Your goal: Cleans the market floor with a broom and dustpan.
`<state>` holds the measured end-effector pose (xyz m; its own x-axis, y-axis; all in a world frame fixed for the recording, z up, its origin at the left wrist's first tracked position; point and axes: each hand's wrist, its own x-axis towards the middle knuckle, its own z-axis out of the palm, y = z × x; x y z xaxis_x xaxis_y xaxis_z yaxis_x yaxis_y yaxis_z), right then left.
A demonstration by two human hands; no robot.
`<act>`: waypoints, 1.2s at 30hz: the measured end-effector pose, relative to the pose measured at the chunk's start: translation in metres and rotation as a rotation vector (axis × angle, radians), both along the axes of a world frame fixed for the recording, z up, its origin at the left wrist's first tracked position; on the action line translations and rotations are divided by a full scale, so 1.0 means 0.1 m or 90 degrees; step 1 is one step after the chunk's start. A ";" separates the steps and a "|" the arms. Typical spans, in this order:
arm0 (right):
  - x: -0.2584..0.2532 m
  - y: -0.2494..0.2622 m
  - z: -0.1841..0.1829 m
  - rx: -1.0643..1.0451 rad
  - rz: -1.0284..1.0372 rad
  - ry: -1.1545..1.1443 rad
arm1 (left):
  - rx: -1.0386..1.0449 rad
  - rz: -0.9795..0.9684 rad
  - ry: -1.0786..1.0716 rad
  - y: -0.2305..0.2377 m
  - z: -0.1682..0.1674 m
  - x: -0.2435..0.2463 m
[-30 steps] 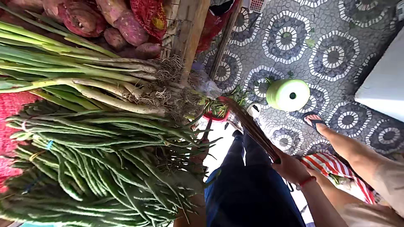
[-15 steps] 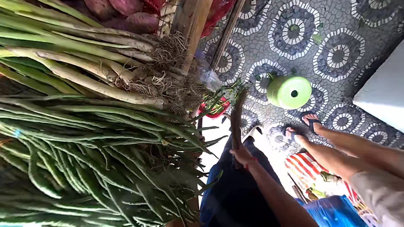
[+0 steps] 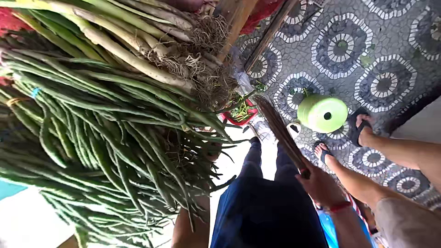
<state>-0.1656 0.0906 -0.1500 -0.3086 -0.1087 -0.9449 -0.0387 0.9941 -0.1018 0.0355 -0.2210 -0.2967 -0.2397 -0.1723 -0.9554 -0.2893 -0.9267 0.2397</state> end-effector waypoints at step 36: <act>-1.17 0.25 -0.69 0.004 0.514 -0.049 | 0.016 0.545 -0.066 1.35 0.07 -0.47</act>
